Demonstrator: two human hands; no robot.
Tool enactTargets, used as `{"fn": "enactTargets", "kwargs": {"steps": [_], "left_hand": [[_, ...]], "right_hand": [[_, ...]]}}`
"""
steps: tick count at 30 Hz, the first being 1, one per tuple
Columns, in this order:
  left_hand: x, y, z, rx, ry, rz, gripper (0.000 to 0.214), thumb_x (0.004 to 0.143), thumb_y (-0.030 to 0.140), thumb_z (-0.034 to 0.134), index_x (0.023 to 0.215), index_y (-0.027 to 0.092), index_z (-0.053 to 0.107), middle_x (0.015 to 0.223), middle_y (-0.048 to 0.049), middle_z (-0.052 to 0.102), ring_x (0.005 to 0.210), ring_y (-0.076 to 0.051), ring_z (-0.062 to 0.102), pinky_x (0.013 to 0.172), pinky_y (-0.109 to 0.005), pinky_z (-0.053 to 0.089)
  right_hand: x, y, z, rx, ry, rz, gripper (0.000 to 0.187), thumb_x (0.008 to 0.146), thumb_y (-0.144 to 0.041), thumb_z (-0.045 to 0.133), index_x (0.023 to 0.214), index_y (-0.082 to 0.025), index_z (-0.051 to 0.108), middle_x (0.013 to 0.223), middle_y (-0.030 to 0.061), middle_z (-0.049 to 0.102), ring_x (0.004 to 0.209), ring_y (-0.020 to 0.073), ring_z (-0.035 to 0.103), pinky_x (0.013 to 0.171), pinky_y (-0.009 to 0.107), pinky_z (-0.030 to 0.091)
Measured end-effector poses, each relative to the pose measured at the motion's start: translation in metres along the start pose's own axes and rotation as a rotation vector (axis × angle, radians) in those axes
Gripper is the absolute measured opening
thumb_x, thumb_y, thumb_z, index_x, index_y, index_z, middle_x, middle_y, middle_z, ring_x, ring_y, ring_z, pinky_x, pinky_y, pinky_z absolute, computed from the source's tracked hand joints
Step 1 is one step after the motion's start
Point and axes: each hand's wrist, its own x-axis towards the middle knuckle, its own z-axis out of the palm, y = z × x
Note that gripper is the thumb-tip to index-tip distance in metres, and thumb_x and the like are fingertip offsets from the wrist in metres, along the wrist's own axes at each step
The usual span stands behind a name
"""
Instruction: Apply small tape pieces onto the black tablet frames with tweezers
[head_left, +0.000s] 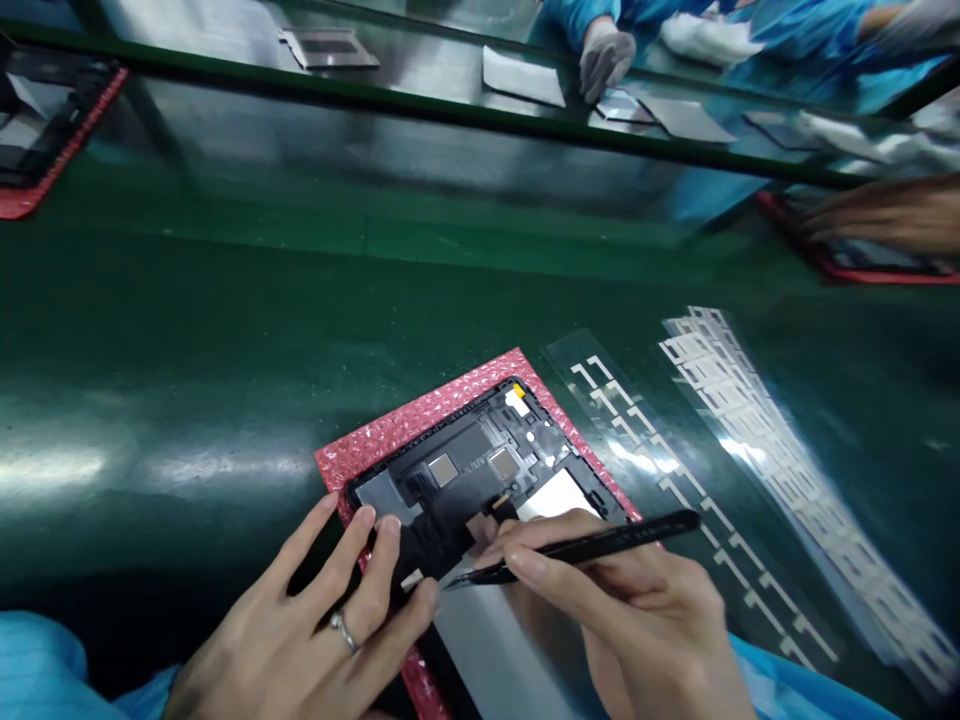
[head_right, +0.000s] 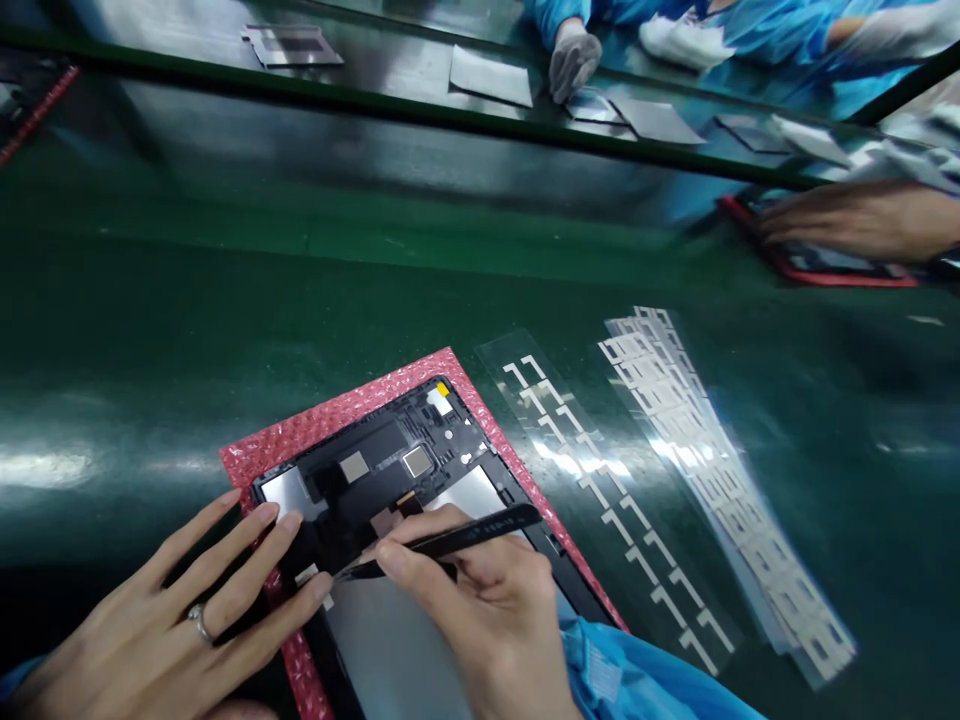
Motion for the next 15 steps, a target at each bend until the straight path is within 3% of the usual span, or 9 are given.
{"fn": "enactTargets", "kwargs": {"steps": [4,11,15], "left_hand": [[-0.0035,-0.0056,-0.0033,0.028,-0.049,0.067,0.05,0.088,0.048,0.03,0.124,0.016,0.043,0.123,-0.0116,0.049,0.115,-0.027,0.042,0.106,-0.046,0.008],[-0.0069,-0.0016,0.0024,-0.038,0.016,-0.032,0.044,0.088,0.045,0.032,0.119,0.019,0.049,0.122,-0.0111,0.051,0.116,-0.026,0.043,0.105,-0.043,0.012],[-0.0071,-0.0011,0.0033,-0.033,-0.007,-0.003,0.048,0.085,0.047,0.039,0.122,0.018,0.046,0.124,-0.0129,0.05,0.116,-0.027,0.042,0.105,-0.044,0.011]], "right_hand": [[0.0012,0.0044,0.0012,-0.019,-0.085,0.037,0.006,0.073,-0.02,0.065,0.07,-0.023,0.07,0.07,0.0007,0.069,0.074,0.0188,0.064,0.069,0.028,0.05],[0.0023,0.0087,0.0046,0.027,-0.092,-0.005,0.009,0.071,-0.018,0.067,0.071,-0.025,0.071,0.069,-0.0013,0.069,0.075,0.0162,0.063,0.061,0.022,0.049],[0.0031,0.0085,0.0042,0.031,-0.107,0.009,0.009,0.071,-0.017,0.067,0.071,-0.025,0.071,0.07,-0.0011,0.069,0.074,0.0162,0.063,0.063,0.024,0.049]]}}
